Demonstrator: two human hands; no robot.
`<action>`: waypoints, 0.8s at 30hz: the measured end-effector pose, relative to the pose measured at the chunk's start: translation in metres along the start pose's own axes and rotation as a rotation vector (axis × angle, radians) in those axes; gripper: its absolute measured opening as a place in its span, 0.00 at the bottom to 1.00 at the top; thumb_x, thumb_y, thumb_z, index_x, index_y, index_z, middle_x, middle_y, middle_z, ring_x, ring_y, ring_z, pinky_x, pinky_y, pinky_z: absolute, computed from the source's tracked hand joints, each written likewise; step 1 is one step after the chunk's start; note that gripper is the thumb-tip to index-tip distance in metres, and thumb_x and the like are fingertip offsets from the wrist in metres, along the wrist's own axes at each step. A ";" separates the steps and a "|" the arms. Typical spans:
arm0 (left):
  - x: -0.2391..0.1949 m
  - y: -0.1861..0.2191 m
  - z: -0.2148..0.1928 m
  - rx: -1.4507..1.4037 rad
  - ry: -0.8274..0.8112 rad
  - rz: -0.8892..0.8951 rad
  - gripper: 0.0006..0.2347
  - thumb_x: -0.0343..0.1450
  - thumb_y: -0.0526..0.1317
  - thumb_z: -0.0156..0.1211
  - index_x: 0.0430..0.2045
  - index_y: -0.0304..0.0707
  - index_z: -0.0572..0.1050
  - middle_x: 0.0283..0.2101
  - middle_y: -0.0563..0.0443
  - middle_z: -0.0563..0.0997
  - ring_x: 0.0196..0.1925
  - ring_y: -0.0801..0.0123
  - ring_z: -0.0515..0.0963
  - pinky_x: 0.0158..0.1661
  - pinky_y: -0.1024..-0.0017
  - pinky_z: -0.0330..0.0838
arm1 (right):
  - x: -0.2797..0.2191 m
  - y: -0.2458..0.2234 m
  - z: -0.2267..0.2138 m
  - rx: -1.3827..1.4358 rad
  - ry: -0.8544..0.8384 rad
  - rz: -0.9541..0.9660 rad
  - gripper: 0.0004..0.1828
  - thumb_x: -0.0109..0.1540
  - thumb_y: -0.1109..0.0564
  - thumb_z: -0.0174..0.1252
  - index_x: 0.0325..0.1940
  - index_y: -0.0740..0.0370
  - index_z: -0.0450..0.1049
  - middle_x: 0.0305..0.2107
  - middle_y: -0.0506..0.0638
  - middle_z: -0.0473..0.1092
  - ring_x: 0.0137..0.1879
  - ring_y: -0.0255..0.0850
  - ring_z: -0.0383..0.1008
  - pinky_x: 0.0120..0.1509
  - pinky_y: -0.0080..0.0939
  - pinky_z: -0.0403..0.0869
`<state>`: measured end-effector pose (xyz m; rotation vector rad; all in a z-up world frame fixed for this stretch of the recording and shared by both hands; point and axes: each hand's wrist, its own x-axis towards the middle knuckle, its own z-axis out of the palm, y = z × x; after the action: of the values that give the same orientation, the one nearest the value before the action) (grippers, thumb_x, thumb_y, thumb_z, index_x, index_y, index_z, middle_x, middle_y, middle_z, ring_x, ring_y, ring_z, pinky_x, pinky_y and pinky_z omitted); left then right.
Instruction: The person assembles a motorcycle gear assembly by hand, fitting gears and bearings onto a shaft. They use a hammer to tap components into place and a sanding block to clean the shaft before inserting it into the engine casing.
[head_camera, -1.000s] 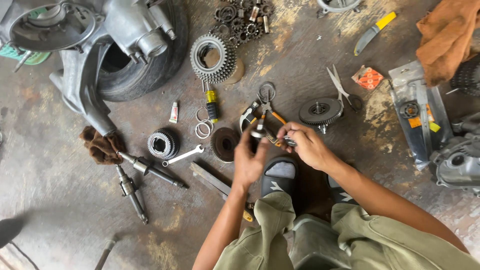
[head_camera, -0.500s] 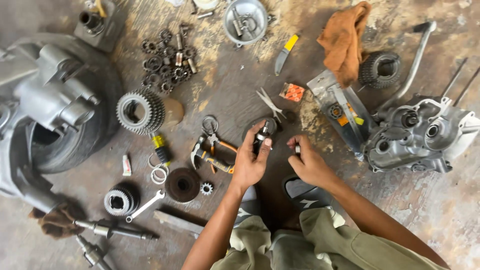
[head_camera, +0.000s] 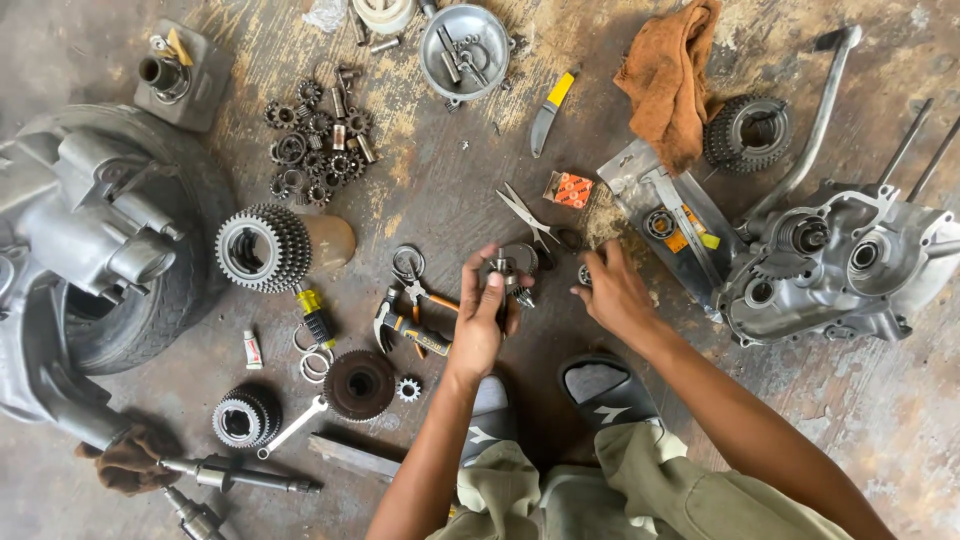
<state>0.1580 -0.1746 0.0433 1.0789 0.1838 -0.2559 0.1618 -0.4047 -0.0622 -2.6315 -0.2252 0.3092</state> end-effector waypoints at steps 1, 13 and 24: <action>0.001 -0.003 0.000 0.001 -0.002 0.000 0.15 0.81 0.41 0.38 0.64 0.43 0.57 0.40 0.33 0.78 0.15 0.75 0.66 0.17 0.81 0.60 | 0.001 0.001 0.001 0.000 0.002 0.001 0.25 0.54 0.55 0.71 0.52 0.62 0.71 0.44 0.56 0.60 0.48 0.62 0.74 0.42 0.54 0.80; -0.006 -0.018 -0.018 -0.160 0.077 -0.027 0.19 0.80 0.43 0.41 0.69 0.47 0.56 0.37 0.32 0.79 0.27 0.60 0.81 0.26 0.75 0.70 | 0.006 0.012 0.019 0.025 -0.050 -0.058 0.30 0.51 0.51 0.74 0.51 0.61 0.68 0.42 0.57 0.62 0.53 0.62 0.71 0.52 0.56 0.76; -0.010 0.002 -0.001 -0.207 -0.047 0.027 0.19 0.80 0.43 0.44 0.67 0.49 0.53 0.49 0.24 0.79 0.37 0.66 0.78 0.35 0.77 0.69 | -0.023 -0.096 -0.069 0.804 -0.003 -0.079 0.07 0.65 0.54 0.60 0.41 0.60 0.76 0.20 0.51 0.74 0.25 0.41 0.74 0.27 0.39 0.72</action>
<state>0.1490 -0.1712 0.0475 0.8687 0.1501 -0.2328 0.1469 -0.3558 0.0471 -1.8248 -0.1592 0.2971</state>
